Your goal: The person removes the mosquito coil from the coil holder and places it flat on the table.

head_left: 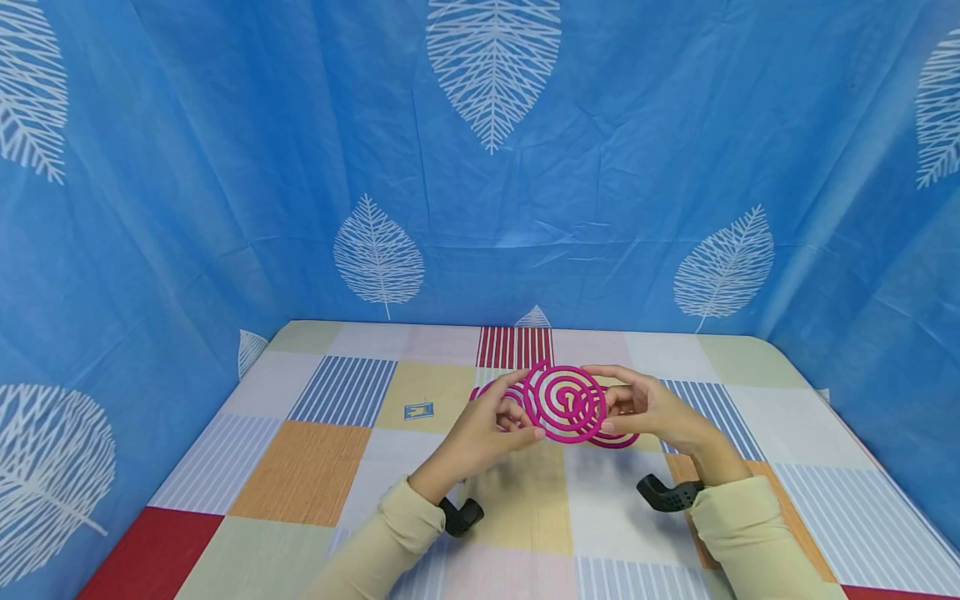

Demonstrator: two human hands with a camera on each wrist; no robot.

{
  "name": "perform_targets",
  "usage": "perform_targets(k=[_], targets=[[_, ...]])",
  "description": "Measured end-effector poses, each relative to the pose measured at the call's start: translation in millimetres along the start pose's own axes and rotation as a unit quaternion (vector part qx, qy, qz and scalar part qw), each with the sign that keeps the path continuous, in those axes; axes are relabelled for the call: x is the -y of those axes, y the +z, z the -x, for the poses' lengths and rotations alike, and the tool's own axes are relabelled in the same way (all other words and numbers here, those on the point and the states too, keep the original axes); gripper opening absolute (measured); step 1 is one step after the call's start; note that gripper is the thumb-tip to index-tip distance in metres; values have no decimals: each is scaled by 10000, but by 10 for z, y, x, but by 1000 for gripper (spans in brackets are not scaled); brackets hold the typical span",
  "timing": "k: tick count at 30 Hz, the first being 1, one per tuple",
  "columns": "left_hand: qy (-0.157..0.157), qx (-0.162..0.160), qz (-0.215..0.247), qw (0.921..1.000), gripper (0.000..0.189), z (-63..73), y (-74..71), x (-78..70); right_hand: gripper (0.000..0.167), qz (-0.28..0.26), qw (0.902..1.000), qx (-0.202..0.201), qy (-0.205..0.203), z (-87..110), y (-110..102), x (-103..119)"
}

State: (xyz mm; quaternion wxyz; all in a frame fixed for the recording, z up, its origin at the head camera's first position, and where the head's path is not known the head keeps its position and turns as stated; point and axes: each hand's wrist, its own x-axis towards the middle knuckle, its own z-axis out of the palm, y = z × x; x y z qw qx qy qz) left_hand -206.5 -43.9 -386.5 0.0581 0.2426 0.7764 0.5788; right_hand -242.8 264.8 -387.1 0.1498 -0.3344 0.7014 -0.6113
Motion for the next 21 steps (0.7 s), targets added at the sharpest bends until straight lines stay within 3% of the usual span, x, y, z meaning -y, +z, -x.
perform_targets(k=[21], targets=[[-361,-238,628,9971,83,-187,386,1,64,-118,9993,-9,368,235,-285,47]])
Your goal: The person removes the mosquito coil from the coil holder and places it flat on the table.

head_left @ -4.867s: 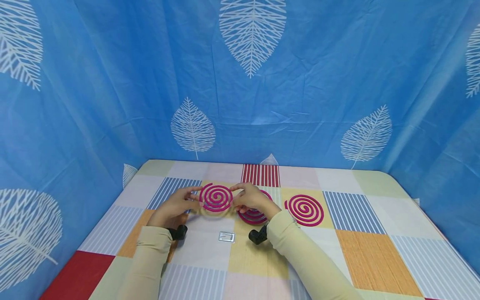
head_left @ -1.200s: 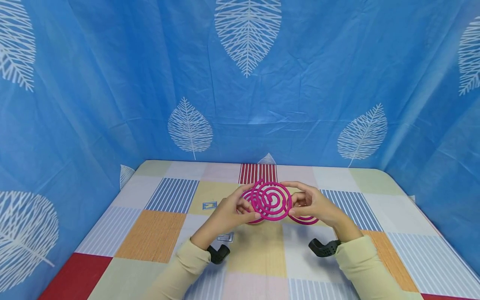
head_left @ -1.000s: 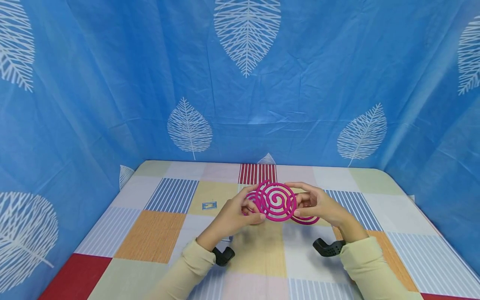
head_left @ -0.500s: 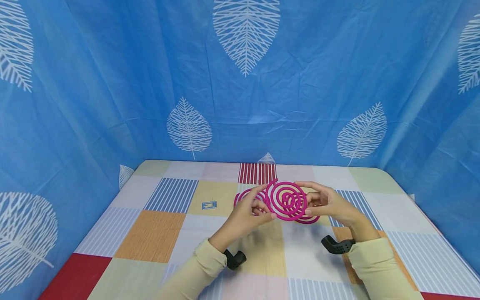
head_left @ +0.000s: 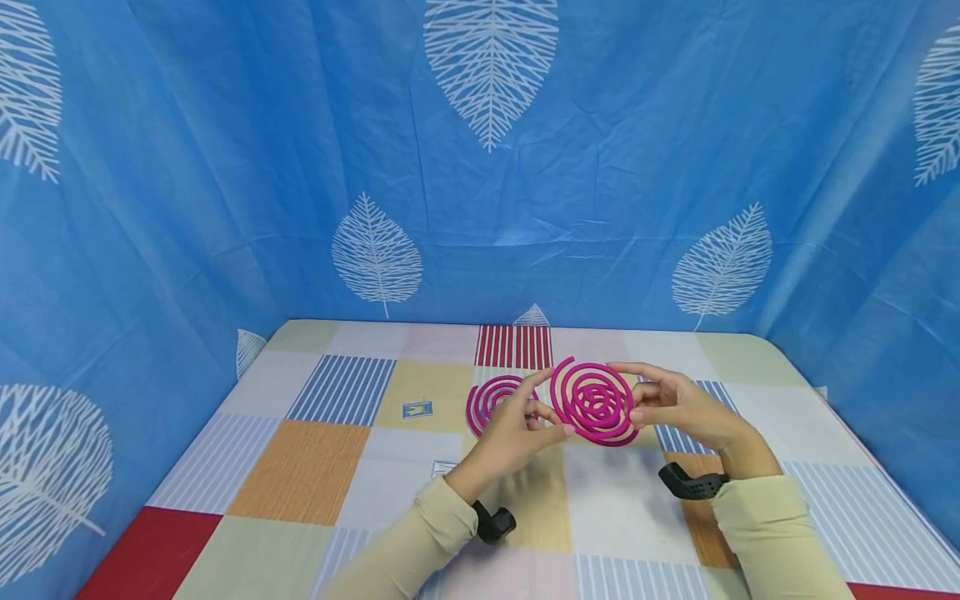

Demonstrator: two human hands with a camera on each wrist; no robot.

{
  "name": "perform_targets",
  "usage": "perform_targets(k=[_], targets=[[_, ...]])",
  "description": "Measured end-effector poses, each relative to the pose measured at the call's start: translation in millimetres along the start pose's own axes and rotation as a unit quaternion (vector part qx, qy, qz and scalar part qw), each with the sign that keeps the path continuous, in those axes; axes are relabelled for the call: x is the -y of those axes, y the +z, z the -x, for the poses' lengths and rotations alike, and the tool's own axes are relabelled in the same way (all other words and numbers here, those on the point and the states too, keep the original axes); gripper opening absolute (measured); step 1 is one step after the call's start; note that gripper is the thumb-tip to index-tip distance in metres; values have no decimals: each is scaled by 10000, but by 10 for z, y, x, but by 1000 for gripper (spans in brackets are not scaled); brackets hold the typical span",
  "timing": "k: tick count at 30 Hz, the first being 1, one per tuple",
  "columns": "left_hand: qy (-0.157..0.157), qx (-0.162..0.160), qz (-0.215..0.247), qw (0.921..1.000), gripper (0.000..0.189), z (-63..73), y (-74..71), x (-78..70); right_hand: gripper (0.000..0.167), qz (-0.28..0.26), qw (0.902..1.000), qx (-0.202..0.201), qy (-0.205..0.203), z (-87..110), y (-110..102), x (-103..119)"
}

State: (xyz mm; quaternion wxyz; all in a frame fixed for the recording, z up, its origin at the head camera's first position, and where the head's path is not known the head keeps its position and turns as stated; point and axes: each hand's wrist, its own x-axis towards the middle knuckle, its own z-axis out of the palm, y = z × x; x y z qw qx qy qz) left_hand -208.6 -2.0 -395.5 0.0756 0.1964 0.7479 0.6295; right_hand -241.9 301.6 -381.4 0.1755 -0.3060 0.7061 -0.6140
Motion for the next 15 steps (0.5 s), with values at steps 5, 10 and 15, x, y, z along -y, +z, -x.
perform_targets(k=[5,10,15], targets=[[-116,-4,170,9998,82,-48,87,27,67,25,10000,15,79,48,-70,-20],[-227,-46,233,9995,81,-86,171,48,68,96,9999,65,47,92,-134,-64],[-291,-84,242,9992,81,-129,257,71,69,-33,9999,99,69,144,-206,-104]])
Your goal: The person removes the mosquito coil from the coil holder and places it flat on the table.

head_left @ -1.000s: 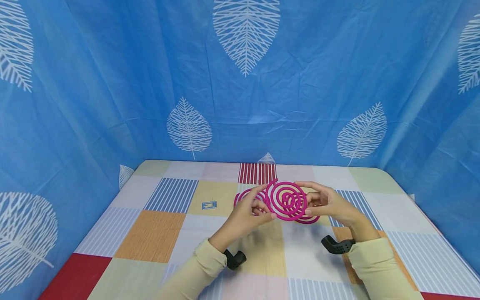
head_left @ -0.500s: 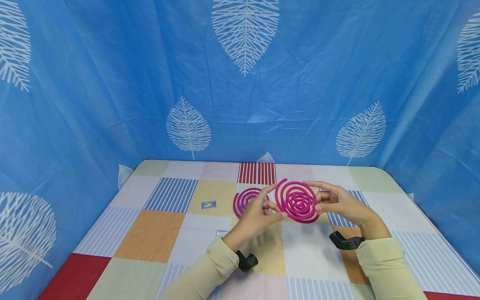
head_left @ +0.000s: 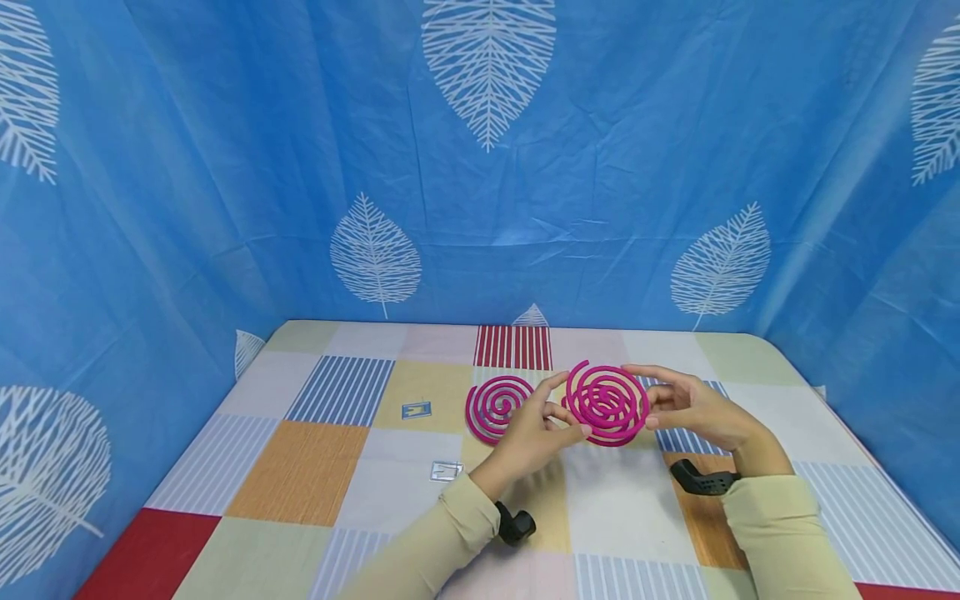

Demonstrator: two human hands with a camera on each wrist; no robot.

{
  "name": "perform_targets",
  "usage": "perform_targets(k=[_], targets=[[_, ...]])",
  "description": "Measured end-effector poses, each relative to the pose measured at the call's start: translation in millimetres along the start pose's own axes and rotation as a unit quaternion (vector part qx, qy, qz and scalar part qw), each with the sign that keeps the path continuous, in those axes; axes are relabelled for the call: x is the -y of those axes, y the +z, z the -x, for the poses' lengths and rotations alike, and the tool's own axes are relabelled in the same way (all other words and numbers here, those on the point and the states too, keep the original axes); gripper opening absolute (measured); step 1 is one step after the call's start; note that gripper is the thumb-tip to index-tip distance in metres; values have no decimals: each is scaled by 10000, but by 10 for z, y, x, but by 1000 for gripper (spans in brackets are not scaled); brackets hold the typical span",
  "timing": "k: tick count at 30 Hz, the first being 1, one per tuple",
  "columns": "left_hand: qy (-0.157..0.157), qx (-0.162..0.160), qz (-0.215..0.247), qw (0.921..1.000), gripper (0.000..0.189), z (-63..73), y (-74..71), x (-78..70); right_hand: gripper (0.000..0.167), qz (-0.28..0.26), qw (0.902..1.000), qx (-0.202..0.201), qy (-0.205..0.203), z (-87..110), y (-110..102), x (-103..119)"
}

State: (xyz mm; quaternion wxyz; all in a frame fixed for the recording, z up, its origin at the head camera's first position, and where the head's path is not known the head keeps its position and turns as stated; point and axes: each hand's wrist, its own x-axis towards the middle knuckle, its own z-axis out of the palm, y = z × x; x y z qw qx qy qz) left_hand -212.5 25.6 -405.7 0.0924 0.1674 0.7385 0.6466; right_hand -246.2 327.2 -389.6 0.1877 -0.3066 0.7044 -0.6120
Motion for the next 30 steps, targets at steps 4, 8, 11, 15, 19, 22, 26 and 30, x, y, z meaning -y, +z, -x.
perform_targets(k=[4,8,11,15,19,22,26,30], targets=[[16,-25,34,10000,81,-42,67,21,68,-53,9999,-53,75,43,-52,-34],[-23,-40,164,9999,80,-85,131,41,67,-27,9999,-95,114,80,-100,-73],[-49,-19,148,9999,81,-114,172,55,66,-81,9998,-89,168,108,-137,-94],[-21,2,144,9999,80,-159,227,75,65,-124,9993,-164,298,156,-177,-116],[-2,8,173,9999,78,-208,287,92,63,-89,9986,-288,442,202,-208,-142],[-22,56,222,9997,77,-233,326,101,62,-103,9982,-304,515,235,-235,-166],[-36,118,202,9997,76,-255,373,112,61,-179,9975,-300,614,281,-267,-187],[-59,185,112,9997,77,-279,409,137,61,-213,9968,-298,713,313,-287,-192]])
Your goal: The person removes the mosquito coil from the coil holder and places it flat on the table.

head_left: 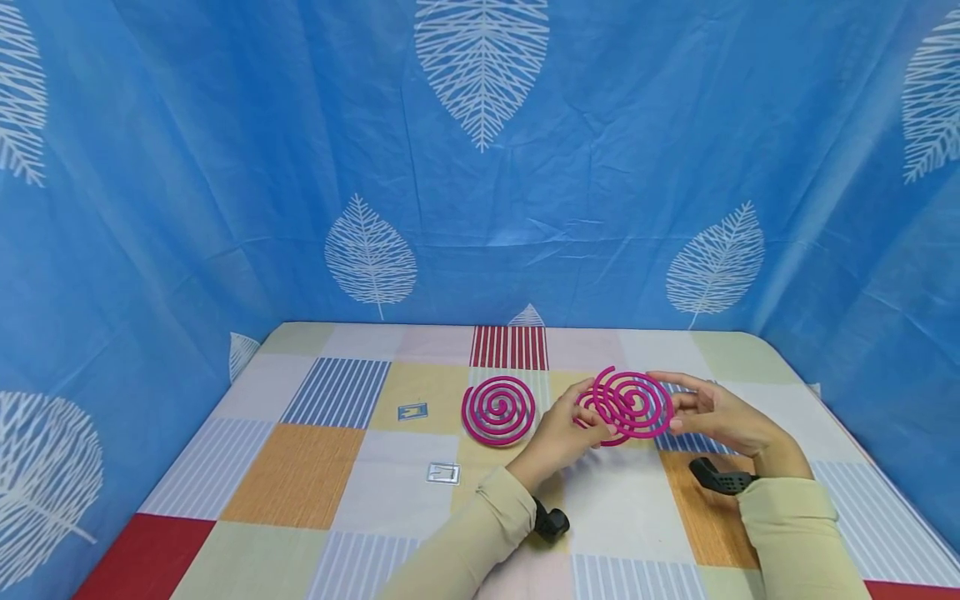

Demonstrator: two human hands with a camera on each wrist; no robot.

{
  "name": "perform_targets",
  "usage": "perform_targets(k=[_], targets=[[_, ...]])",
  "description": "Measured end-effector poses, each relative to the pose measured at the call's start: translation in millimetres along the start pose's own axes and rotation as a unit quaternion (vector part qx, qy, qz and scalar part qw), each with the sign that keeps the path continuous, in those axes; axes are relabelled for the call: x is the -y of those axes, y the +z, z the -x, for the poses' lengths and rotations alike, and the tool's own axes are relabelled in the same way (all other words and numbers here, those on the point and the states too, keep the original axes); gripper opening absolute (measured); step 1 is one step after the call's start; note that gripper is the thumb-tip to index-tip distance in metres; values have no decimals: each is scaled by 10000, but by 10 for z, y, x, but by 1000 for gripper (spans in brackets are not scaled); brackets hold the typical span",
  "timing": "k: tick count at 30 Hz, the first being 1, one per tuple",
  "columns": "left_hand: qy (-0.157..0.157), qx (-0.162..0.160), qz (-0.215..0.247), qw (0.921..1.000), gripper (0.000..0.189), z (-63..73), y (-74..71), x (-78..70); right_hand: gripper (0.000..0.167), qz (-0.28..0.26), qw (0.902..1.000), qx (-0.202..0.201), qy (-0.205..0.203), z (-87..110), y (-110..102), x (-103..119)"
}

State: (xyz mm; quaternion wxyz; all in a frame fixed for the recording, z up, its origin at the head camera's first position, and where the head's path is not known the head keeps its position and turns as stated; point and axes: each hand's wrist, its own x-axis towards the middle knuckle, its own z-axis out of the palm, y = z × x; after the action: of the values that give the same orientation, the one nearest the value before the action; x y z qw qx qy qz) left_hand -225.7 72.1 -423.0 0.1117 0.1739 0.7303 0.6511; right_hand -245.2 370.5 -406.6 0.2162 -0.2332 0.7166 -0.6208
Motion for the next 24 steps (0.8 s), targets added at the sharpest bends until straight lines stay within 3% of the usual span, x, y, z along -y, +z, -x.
perform_targets(k=[17,24], targets=[[-515,502,334,9969,80,-83,139,37,61,31,9995,-167,271,165,-138,-71],[-638,625,472,9949,78,-153,212,39,60,6,9974,-484,526,238,-170,-119]])
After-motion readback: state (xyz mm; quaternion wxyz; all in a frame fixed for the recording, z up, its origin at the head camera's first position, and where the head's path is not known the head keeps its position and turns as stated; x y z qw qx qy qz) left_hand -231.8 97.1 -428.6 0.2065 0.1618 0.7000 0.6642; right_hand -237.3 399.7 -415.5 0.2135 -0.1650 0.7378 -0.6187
